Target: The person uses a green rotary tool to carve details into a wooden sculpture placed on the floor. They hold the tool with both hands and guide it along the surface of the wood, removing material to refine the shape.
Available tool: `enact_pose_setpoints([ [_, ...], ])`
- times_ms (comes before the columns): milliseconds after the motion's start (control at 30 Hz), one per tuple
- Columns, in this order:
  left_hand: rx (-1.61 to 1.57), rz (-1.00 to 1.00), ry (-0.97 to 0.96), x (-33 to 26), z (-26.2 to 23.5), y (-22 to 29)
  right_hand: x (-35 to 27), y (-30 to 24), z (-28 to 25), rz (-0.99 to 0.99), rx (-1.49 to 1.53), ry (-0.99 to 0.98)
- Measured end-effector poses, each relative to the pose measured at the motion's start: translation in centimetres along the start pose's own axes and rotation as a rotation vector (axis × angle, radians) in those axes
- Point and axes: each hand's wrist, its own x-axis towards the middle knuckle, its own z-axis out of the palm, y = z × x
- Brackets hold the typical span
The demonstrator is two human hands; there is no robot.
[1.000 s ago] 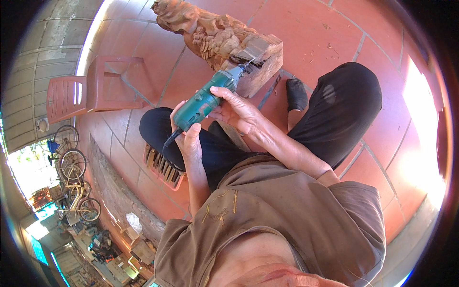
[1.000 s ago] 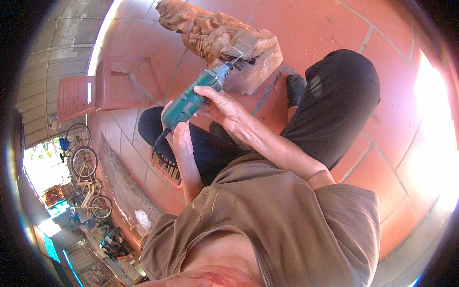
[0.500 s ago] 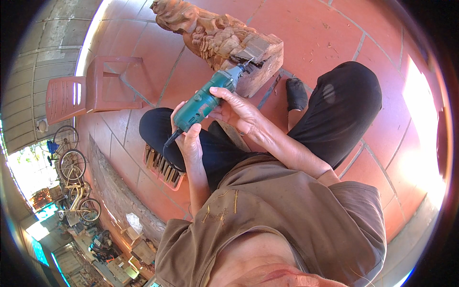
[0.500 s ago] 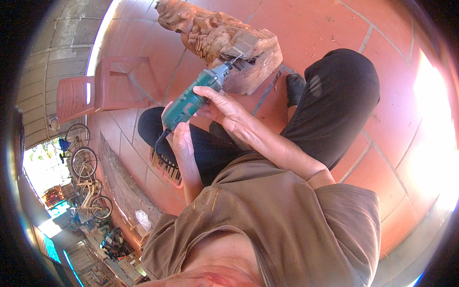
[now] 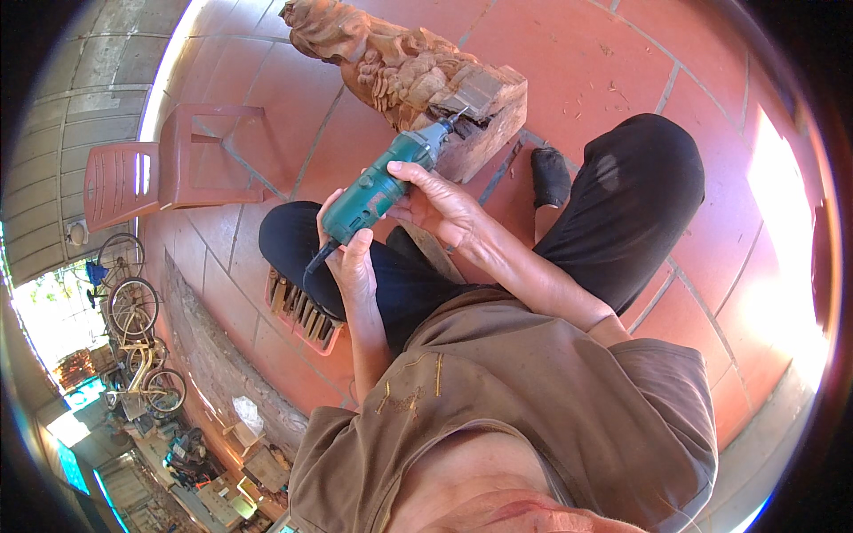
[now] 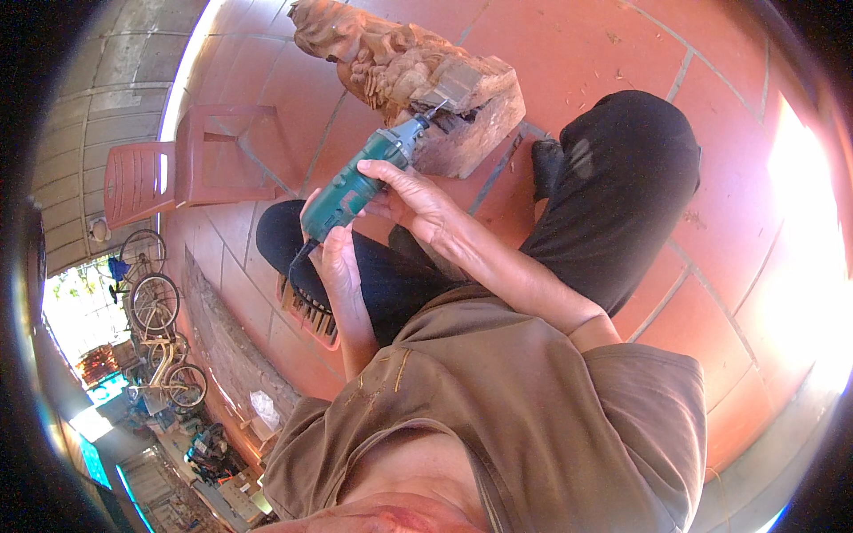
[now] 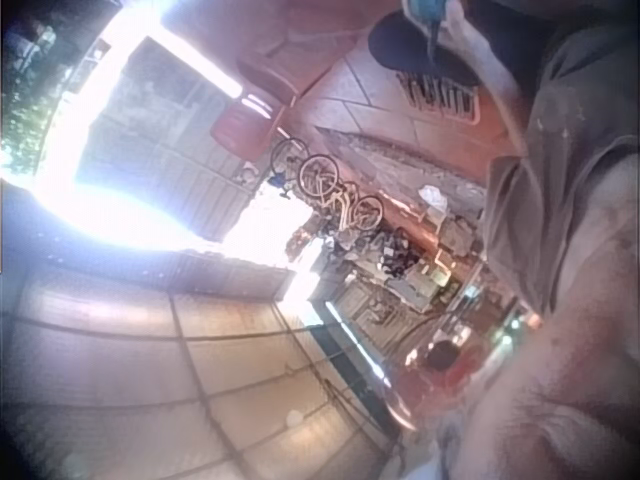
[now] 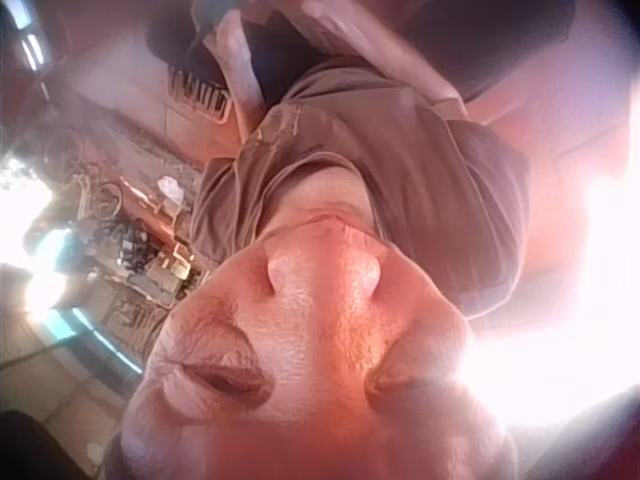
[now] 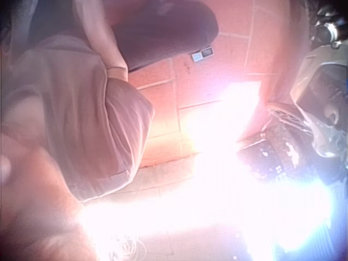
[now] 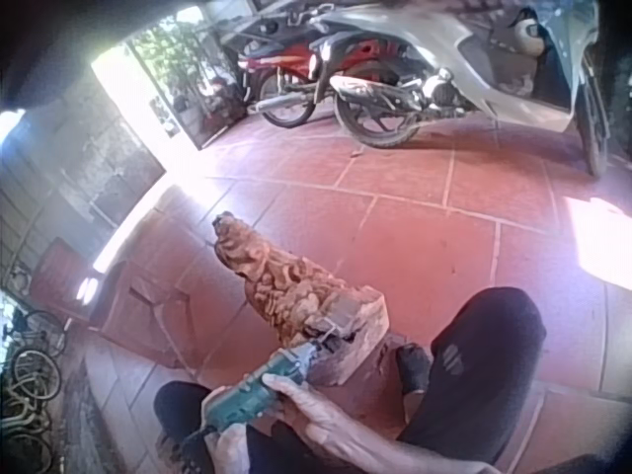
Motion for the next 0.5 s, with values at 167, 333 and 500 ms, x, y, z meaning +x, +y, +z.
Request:
enact_pose_setpoints([
  [167,0.000,-0.002,0.006,0.01,-0.16,-0.06,0.13,0.02,0.04,0.008,-0.010,0.000],
  [333,-0.007,-0.004,0.009,0.01,-0.18,0.04,0.34,0.11,-0.17,0.020,-0.030,-0.026],
  [500,-0.006,-0.009,0.007,0.11,-0.55,-0.23,0.79,0.28,-0.58,0.021,-0.043,-0.039],
])
